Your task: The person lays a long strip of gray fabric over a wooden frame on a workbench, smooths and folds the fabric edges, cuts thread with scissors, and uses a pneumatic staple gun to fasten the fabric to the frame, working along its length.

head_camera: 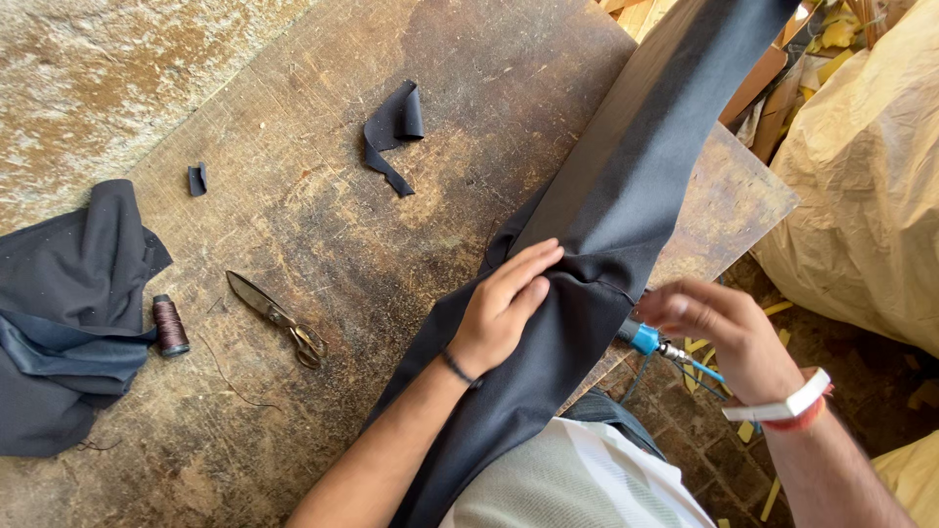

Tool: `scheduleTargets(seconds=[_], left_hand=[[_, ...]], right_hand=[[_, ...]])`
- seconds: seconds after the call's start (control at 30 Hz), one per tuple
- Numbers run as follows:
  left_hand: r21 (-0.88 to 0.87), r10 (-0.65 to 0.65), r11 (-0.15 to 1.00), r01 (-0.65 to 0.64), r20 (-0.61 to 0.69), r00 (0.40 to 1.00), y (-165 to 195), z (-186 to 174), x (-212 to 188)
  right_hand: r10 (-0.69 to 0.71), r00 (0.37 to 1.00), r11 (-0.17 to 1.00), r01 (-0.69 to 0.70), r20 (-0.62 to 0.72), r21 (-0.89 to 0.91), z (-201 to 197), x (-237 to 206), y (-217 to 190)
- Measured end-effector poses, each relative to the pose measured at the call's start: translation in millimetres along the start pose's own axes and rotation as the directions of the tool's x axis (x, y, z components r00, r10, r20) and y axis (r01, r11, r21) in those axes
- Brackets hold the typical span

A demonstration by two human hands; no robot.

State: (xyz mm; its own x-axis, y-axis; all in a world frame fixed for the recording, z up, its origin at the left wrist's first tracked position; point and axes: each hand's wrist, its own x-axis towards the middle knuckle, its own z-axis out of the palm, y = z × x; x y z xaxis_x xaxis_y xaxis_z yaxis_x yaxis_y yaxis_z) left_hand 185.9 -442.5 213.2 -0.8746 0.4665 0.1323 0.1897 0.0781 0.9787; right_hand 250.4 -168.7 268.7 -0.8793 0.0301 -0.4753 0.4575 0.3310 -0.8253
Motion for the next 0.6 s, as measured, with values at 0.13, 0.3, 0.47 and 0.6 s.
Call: scheduleTargets(seconds=[0.13,0.3,0.47,0.6], left_hand=[[0.129,0.009,0.992,0.006,-0.118,0.993,-4.8,11.1,26.1],[0.186,0.093,0.98,-0.071,-0.11,0.99,3.2,10.0,26.3],[0.018,-0.081,0.996,0.085,-0.141,0.987,4.4,7.0,26.0],[0.134,0.05,0.99,-0.032,-0.128,0.991,2.9,6.7,23.7]], right_hand=[[0.154,0.988,0.859,-0.142,0.017,0.492,24.0,27.6,-20.1],[0.209,0.978,0.956,-0.208,0.017,0.207,37.1,36.7,-36.6],[-0.082,0.996,0.968,0.09,-0.044,0.235,30.9,29.4,-23.4],[-0.086,0.993,0.985,0.098,-0.086,0.145,29.6,26.3,-10.4]])
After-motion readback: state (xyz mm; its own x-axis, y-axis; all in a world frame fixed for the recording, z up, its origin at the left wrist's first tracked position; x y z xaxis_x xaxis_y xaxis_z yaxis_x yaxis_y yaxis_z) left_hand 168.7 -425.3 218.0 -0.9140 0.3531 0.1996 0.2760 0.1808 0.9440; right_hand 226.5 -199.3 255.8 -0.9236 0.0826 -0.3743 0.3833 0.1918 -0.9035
